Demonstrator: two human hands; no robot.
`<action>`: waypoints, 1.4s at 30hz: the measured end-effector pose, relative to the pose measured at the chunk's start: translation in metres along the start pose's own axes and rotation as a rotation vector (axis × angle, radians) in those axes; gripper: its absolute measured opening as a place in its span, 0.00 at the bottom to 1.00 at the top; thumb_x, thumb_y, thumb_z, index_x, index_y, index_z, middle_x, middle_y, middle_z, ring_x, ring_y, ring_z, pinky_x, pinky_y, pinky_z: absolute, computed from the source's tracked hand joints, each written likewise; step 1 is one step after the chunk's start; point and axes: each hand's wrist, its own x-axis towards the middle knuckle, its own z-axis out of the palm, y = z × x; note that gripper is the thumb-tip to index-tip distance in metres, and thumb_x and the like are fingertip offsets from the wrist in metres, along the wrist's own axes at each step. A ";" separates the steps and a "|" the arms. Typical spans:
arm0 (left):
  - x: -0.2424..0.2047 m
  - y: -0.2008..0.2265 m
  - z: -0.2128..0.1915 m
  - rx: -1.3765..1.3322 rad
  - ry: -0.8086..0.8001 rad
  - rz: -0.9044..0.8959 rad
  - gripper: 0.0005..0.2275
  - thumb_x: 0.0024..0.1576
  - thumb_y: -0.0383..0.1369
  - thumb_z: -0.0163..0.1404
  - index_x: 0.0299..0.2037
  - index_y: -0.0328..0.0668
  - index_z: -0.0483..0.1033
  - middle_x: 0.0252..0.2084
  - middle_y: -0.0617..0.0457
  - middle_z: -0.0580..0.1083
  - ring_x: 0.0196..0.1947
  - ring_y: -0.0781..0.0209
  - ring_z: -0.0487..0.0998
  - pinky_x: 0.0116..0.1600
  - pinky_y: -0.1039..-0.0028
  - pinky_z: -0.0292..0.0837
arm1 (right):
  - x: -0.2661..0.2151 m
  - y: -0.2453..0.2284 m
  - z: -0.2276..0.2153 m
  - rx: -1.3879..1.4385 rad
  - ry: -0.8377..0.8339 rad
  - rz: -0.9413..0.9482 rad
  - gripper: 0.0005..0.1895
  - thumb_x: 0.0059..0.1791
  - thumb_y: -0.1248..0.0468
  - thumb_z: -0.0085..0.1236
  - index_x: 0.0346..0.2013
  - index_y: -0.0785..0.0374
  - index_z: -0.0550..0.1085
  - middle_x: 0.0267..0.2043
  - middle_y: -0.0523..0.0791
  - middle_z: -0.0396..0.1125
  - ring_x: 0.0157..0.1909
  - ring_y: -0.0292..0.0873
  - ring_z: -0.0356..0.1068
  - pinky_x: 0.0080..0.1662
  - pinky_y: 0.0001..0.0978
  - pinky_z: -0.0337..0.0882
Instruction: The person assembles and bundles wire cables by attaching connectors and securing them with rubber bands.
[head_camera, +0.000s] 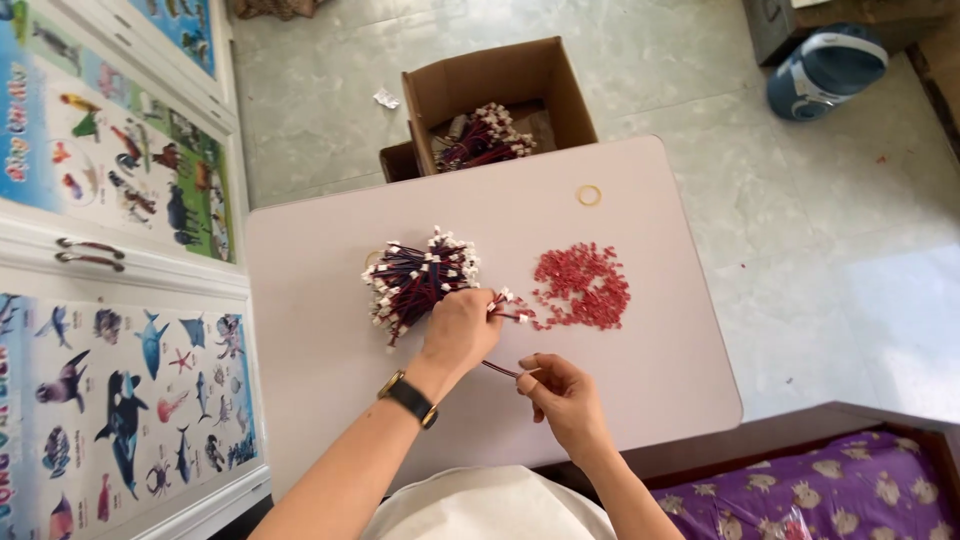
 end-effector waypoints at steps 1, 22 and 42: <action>0.007 0.000 0.012 0.126 0.031 0.041 0.05 0.54 0.31 0.56 0.35 0.39 0.80 0.32 0.41 0.79 0.35 0.45 0.82 0.42 0.60 0.77 | -0.002 0.000 -0.003 0.062 0.021 0.056 0.10 0.48 0.63 0.64 0.37 0.68 0.77 0.27 0.40 0.69 0.26 0.32 0.63 0.28 0.28 0.65; -0.015 0.014 -0.002 -0.068 -0.037 0.261 0.05 0.57 0.28 0.53 0.39 0.34 0.73 0.38 0.42 0.77 0.38 0.43 0.79 0.42 0.58 0.74 | 0.036 -0.027 -0.008 0.517 -0.064 0.257 0.10 0.51 0.61 0.60 0.37 0.66 0.79 0.28 0.41 0.68 0.26 0.32 0.59 0.28 0.25 0.63; -0.079 0.011 -0.034 -0.445 0.097 0.254 0.06 0.57 0.27 0.57 0.42 0.41 0.84 0.36 0.54 0.81 0.29 0.68 0.80 0.32 0.77 0.77 | 0.008 -0.054 0.007 0.521 -0.209 0.420 0.07 0.48 0.63 0.60 0.36 0.64 0.79 0.32 0.42 0.72 0.27 0.30 0.61 0.27 0.22 0.61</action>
